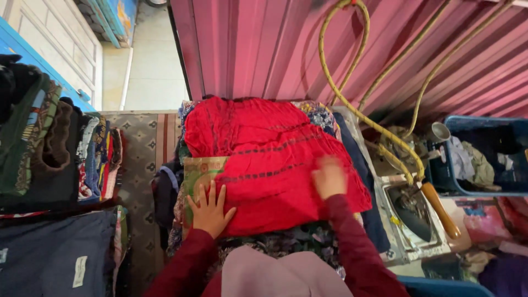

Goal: The person folds a red patterned cloth and a dark patterned cloth on a table using a cardboard piece as a guide. They smooth the fabric, fold it into neat rectangles, and place the folded items onto a stack.

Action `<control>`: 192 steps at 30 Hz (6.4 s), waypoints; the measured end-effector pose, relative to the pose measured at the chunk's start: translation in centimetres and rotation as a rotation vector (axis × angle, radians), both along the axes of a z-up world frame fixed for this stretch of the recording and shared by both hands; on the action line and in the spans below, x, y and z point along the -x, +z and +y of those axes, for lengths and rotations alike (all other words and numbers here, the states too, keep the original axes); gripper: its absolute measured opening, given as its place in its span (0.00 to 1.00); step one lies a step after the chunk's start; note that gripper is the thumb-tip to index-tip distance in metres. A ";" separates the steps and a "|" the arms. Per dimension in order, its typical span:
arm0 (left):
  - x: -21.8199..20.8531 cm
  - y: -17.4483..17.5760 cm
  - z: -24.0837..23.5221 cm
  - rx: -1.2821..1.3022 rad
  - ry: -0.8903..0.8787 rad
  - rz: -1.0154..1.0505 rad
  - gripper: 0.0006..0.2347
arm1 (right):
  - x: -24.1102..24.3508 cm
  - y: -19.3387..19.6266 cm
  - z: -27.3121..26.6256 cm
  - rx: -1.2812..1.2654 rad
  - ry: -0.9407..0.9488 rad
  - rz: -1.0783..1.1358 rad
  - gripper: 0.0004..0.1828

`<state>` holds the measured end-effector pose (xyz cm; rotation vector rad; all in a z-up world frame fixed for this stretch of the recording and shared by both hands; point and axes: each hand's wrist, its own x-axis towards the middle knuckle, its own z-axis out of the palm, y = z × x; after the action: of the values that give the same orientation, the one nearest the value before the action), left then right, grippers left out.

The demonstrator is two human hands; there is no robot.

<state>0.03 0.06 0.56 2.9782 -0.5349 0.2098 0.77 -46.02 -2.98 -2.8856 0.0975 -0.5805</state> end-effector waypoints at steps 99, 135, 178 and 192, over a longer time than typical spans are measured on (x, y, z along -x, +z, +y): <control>-30.1 1.9 -4.1 1.133 0.035 0.250 0.07 | -3.6 3.2 25.1 0.004 0.618 0.218 0.36; 3.4 2.5 1.1 0.264 0.073 0.018 0.21 | -16.7 13.3 10.3 0.481 0.331 -0.006 0.08; 2.1 4.2 2.3 0.119 -0.084 0.084 0.27 | -2.9 -10.3 -17.9 -1.101 -0.400 -0.194 0.12; 1.7 5.4 3.4 0.186 -0.255 0.107 0.17 | 2.4 -10.3 -19.1 -1.421 -0.391 -0.012 0.20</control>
<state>-1.65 3.47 5.96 2.6914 -0.8235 0.0719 -1.65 -65.11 -13.25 -1.4682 0.7324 -0.3311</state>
